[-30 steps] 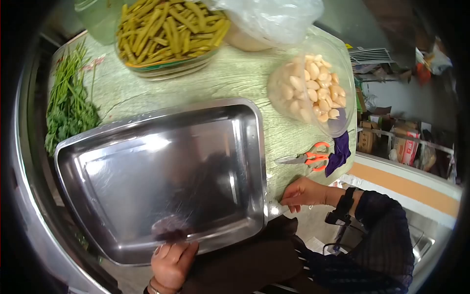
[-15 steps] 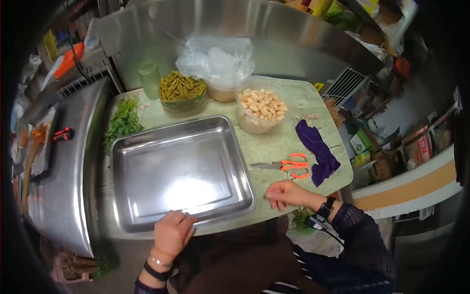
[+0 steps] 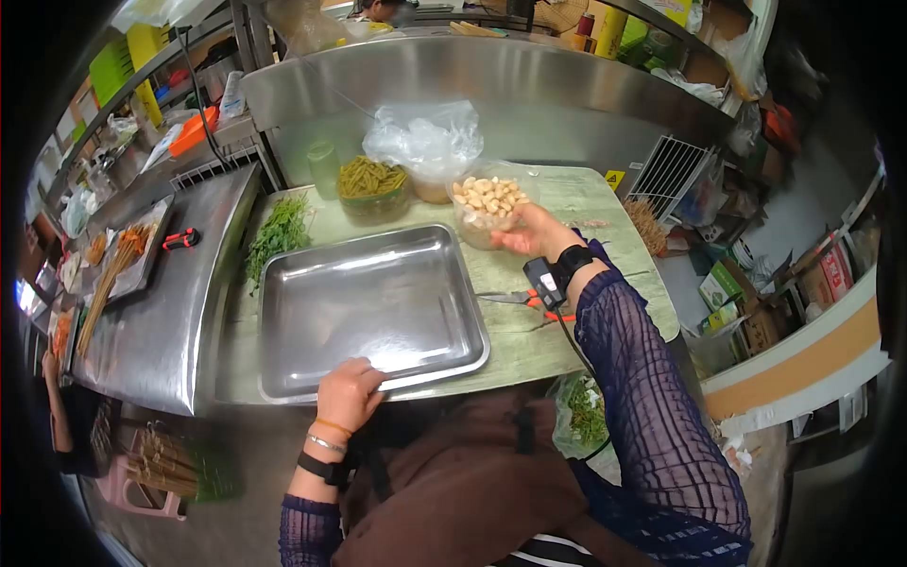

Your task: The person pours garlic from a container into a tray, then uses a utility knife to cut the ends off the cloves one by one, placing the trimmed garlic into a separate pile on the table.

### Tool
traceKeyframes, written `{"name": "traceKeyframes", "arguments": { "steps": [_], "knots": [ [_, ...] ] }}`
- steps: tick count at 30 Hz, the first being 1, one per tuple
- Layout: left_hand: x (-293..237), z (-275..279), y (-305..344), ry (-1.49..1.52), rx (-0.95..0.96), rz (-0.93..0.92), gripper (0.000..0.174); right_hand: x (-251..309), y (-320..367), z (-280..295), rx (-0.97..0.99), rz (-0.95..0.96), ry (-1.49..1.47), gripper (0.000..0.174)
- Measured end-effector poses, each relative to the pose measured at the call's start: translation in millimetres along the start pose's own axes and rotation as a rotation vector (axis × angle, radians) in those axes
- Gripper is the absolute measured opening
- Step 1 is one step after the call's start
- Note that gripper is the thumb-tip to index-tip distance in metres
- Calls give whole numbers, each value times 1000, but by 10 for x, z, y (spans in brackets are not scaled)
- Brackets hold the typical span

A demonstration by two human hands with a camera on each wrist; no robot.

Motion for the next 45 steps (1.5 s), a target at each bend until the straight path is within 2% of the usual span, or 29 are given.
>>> {"name": "traceKeyframes", "arguments": {
  "steps": [3,4,7,10,14,19,20,23,27,30,34,38,40,42,45],
  "knots": [
    [25,-4,-16,2,2,-9,21,-102,-75,22,231,32,-262,58],
    [40,-6,-16,8,-9,-16,20,-150,-56,127,197,54,-322,55],
    [46,23,-13,-5,-23,-18,19,-91,369,343,38,245,-130,54],
    [16,-32,-53,-9,-10,-29,18,61,876,329,-44,314,65,63],
    [-99,-76,-146,1,-44,-29,19,250,1303,-202,24,528,256,78],
    [-178,-244,-221,17,-70,-14,16,-55,1181,-1119,217,698,341,82],
    [-176,-244,-232,20,-72,-18,15,-170,1058,-1258,216,795,362,79],
    [-133,-263,-240,28,-97,-5,14,-372,1292,-1681,250,1230,574,79],
    [-68,-343,-226,16,-74,-17,9,-402,1575,-1985,145,1776,776,79],
    [-88,-302,-245,48,-90,-10,6,-414,1557,-2146,109,1860,913,76],
    [-81,-272,-250,51,-123,-5,3,-384,1601,-2136,101,2014,942,69],
    [-101,-247,-277,61,-113,-14,2,-75,1700,-1919,17,2069,716,74],
    [-101,-245,-282,67,-100,-13,2,68,1916,-1904,30,2177,591,75],
    [-104,-248,-288,63,-92,-7,3,95,2104,-1922,80,2203,566,78],
    [-108,-233,-299,59,-120,-9,2,22,1842,-1871,43,2131,714,78]
  ]
}}
Point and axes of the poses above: each hand's wrist, its own y-axis away from the middle knuckle, its own z-axis out of the back of the hand, x = y × z, the point moved 9 cm from there along -y, towards the middle knuckle, and after that the axes turned 12 degrees about -x, right-handed, at the moved point
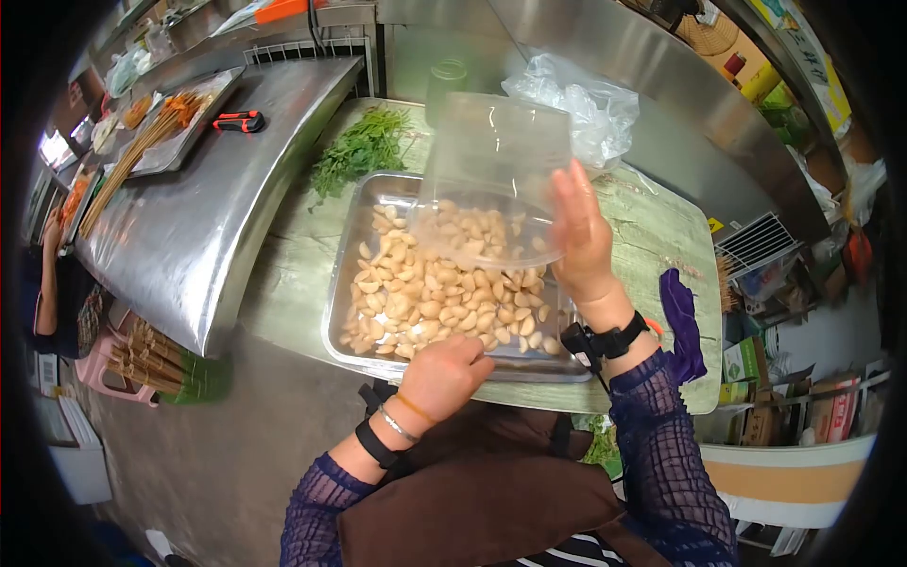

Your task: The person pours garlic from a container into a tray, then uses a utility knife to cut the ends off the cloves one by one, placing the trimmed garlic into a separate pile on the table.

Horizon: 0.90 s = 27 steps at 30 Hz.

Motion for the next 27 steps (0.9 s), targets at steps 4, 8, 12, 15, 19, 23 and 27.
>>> {"name": "traceKeyframes", "arguments": {
  "steps": [4,8,12,15,19,23,27],
  "knots": [
    [9,-24,40,-5,32,6,8,-496,258,135,-88,-749,-391,79],
    [-46,77,-44,47,33,7,12,-823,531,538,-205,-1288,-621,78],
    [-47,134,-71,117,16,19,17,-1552,1214,1159,-353,-1538,-610,76],
    [-35,105,-72,106,36,31,20,-2219,2012,1377,-363,-1839,-747,73],
    [-10,94,-62,88,90,68,21,-2557,2335,1208,-351,-1965,-751,74],
    [8,103,-34,30,76,46,22,-1851,1951,1244,57,-1670,-509,73],
    [26,179,44,53,81,40,24,-657,1690,1499,618,-698,52,54]
  ]
}}
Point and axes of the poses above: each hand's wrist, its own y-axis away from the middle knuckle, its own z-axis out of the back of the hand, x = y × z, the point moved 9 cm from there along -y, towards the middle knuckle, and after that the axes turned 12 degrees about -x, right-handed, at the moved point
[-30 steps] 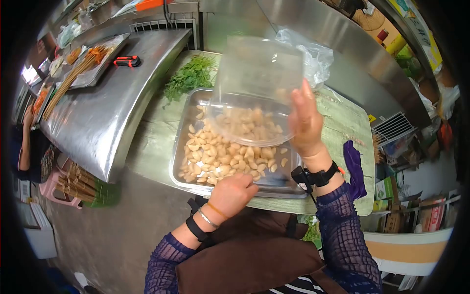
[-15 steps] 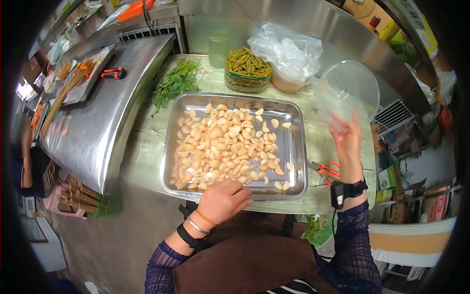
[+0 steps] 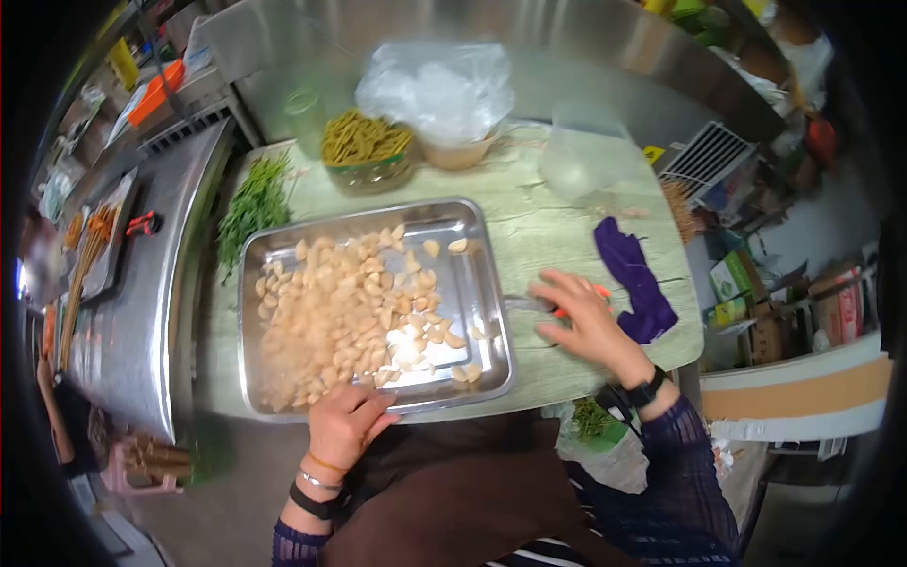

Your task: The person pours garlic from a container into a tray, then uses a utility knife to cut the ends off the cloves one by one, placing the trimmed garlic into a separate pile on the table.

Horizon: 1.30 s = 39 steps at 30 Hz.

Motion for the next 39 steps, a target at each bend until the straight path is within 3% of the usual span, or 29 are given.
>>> {"name": "traceKeyframes", "arguments": {
  "steps": [2,4,7,11,13,15,16,19,21,24,30,33,36,38,39],
  "knots": [
    [17,76,13,-35,9,19,25,90,221,-126,47,179,214,47],
    [21,104,31,-22,6,25,26,-267,252,-206,7,32,112,43],
    [17,104,55,-5,28,53,27,-566,18,-219,-139,62,233,41],
    [70,188,37,86,16,106,27,-1139,-533,-142,-159,-19,162,35],
    [298,451,-50,14,-81,238,31,-1030,-591,-113,-175,28,333,34],
    [538,631,-301,-287,-11,228,57,-794,-592,-55,-207,63,393,35],
    [613,588,-432,-318,59,176,68,-586,-600,-18,-235,76,371,35],
    [711,13,-517,-338,244,35,71,143,-648,-66,-188,153,184,33],
    [502,-235,-500,-322,366,-65,56,582,-639,-139,-116,203,22,30],
    [171,-179,-389,-246,368,-213,35,880,-641,-166,-87,294,84,29],
    [1011,492,-157,-219,186,66,29,469,-272,-168,-84,156,22,25],
    [1239,685,-108,-168,128,187,37,138,-74,-89,-173,-25,-15,17],
    [1194,825,-166,-108,113,257,45,-328,154,107,-312,-417,-189,11],
    [1124,936,-182,-130,82,251,48,-483,188,319,-348,-280,96,18],
    [1079,1033,-194,-188,51,229,48,-673,245,335,-275,-351,235,25]
  ]
}}
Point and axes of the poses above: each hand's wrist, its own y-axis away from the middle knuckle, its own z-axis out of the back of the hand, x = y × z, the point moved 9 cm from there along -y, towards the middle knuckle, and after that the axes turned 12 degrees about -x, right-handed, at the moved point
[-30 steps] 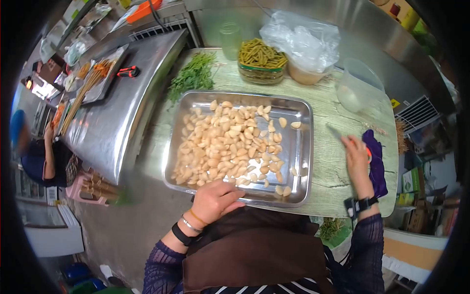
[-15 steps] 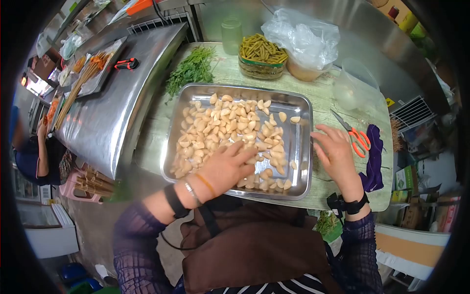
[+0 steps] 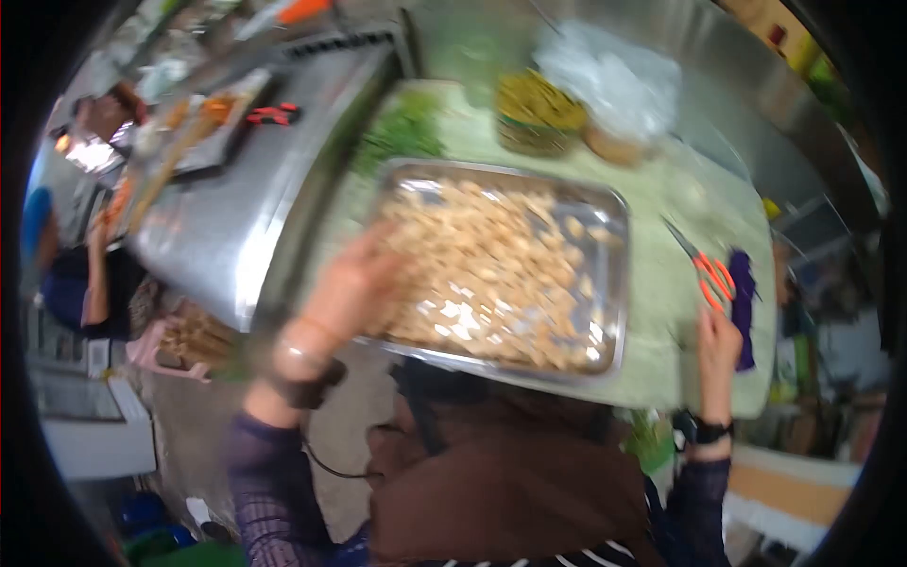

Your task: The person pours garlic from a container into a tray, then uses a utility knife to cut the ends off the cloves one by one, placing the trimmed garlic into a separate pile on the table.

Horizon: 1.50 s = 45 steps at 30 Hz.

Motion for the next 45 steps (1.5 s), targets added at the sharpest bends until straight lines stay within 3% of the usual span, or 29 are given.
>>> {"name": "traceKeyframes", "arguments": {
  "steps": [1,2,4,6,10,12,15,17,18,19,21,24,28,31,32,34,37,38,40,42,44,45],
  "knots": [
    [-115,159,-16,-76,-56,-111,47,-120,36,-40,35,-108,-61,26],
    [-166,360,-94,0,-53,-21,44,-184,67,-85,-69,-84,-235,22],
    [9,745,-263,-21,-165,35,36,272,129,30,-42,149,-262,18],
    [406,1147,-443,-140,-330,29,28,230,358,-72,-82,163,-251,19],
    [1717,1555,-696,-472,-273,234,24,314,775,-277,-29,165,-140,28],
    [2172,1556,-834,-521,-269,284,31,284,765,-319,8,155,-107,32],
    [2680,1323,-1134,-470,-325,163,52,332,760,-316,-17,147,-28,33],
    [2638,1114,-1381,-486,-246,363,53,465,702,-260,9,138,-8,33],
    [2955,972,-1443,-414,-244,463,54,480,682,-264,9,128,-10,33],
    [2950,920,-1525,-655,-192,432,58,485,673,-262,9,121,-18,33],
    [2726,924,-1673,-677,-29,641,62,540,655,-242,-9,121,-2,32],
    [3483,856,-1709,-851,26,446,40,571,654,-225,-31,130,10,33],
    [3243,1087,-1471,-652,-156,259,13,578,654,-206,-43,107,-24,33],
    [3434,1430,-1210,-511,-419,330,8,563,664,-167,-66,109,-64,32],
    [3277,1463,-1022,-185,-508,668,16,554,661,-142,-82,111,-84,32],
    [2660,1455,-886,327,-689,570,34,556,655,-89,-129,114,-149,30],
    [848,1019,-702,858,-537,552,60,551,694,-13,-187,69,-390,25],
    [379,814,-586,905,-556,601,61,697,594,-99,-62,44,-536,26],
    [-227,289,-380,1286,-344,653,58,1072,622,-99,199,-34,-779,26],
    [-666,-313,-212,1673,-249,814,51,1691,537,-130,409,-42,-992,35],
    [-1161,-830,-120,2079,-48,1072,42,2179,485,-157,487,50,-1231,55],
    [-1399,-1079,-29,2262,194,1043,38,2385,466,-168,512,67,-1358,61]
  ]
}}
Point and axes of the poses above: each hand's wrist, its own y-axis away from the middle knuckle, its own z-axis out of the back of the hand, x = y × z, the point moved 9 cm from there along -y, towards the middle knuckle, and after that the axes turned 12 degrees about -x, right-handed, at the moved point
